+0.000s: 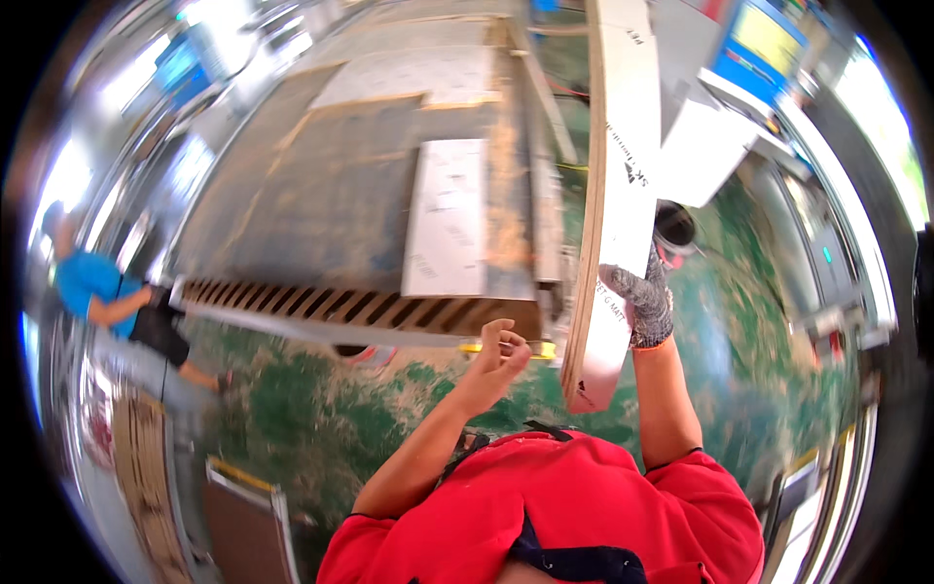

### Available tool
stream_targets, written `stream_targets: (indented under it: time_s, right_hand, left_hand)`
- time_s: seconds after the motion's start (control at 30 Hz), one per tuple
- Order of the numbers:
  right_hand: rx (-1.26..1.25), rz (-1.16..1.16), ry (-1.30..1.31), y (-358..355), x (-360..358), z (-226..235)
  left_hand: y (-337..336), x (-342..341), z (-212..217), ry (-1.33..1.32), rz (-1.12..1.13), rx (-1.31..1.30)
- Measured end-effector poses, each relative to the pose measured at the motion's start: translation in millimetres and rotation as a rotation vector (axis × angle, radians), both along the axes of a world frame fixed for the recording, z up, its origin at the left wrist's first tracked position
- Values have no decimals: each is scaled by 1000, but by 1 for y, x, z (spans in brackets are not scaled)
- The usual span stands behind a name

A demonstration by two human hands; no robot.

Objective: The person picks up white rectangular panels from a conveyor table, wipes their surfaces with gloved hands, and places them onto a stack. The person handles the panels one at a time, turning them over and moving them between the conveyor and a nearby stack.

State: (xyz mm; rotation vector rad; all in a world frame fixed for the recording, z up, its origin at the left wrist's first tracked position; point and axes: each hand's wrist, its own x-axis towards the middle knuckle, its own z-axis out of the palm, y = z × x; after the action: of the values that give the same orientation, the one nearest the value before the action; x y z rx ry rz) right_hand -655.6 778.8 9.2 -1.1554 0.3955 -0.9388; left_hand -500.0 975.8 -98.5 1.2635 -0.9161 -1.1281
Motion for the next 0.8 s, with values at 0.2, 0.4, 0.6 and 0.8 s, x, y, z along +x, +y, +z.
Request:
stream_targets:
  time_s: [0.2,0.4,0.6,0.8]
  right_hand:
    - [-28,-315,170,-42,-278,-29]
    - [15,-659,446,-23,-483,-102]
    - [193,-744,613,-12,-585,-176]
    - [381,-863,783,-66,-640,-243]
  left_hand:
    - [-139,-169,-7,100,-287,24]
    - [-279,-370,-19,442,-664,16]
    - [-390,-543,-67,876,-928,341]
    - [-477,-658,-123,795,-973,799]
